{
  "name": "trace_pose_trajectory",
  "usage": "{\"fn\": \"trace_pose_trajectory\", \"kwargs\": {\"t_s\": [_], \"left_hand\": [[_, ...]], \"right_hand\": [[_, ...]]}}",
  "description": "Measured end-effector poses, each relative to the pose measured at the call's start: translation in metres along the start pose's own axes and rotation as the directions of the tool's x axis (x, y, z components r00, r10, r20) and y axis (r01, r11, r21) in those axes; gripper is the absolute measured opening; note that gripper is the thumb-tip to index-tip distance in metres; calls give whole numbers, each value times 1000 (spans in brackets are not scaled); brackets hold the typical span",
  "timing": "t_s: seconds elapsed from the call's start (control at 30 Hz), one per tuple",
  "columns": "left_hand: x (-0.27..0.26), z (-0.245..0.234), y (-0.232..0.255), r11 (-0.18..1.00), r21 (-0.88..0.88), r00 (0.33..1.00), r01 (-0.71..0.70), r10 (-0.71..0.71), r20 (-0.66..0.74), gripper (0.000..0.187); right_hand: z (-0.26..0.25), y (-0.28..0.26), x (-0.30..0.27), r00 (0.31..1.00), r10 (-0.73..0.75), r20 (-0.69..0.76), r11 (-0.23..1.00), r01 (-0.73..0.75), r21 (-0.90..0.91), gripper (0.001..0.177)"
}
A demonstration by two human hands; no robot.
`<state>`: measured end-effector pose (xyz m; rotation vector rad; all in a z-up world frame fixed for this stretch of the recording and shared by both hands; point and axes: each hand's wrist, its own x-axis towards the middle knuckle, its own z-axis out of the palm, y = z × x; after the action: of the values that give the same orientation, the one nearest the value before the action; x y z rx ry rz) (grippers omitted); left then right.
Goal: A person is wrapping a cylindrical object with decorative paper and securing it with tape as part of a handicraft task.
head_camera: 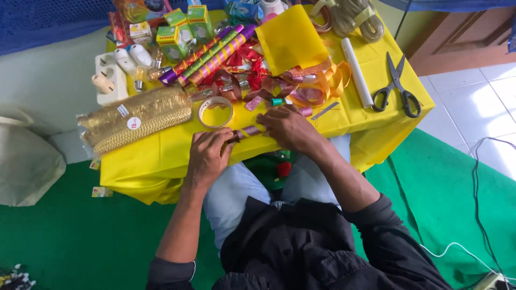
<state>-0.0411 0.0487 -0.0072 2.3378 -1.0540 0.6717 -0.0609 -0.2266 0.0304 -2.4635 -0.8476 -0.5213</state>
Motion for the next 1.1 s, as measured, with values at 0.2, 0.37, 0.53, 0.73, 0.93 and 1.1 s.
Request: {"fn": "trace_pose_trajectory", "kwargs": {"t_s": [0.2,0.37,0.53,0.73,0.93,1.1], "left_hand": [[6,-7,8,991,-98,996,88,-87,11,23],[5,-15,14,982,-167,995,94,-95,3,33],[1,-14,13,969,-216,993,120,-120,13,35],[0,-14,14,956,-243,985,166,-170,5,37],[5,-22,17,939,-287,981,192,-195,20,35],[2,-18,14,932,-314,982,183,-187,18,37]], "right_hand": [[13,3,-6,999,-6,-48,996,2,-85,23],[-6,3,-29,969,-3,-246,999,-6,-33,17],[-18,49,-89,933,135,-334,974,-187,-127,18],[-48,65,-104,896,271,-353,890,-373,-263,12],[-49,68,-96,902,324,-286,854,-409,-321,17],[-52,62,-95,871,448,-202,844,-487,-224,13]]}}
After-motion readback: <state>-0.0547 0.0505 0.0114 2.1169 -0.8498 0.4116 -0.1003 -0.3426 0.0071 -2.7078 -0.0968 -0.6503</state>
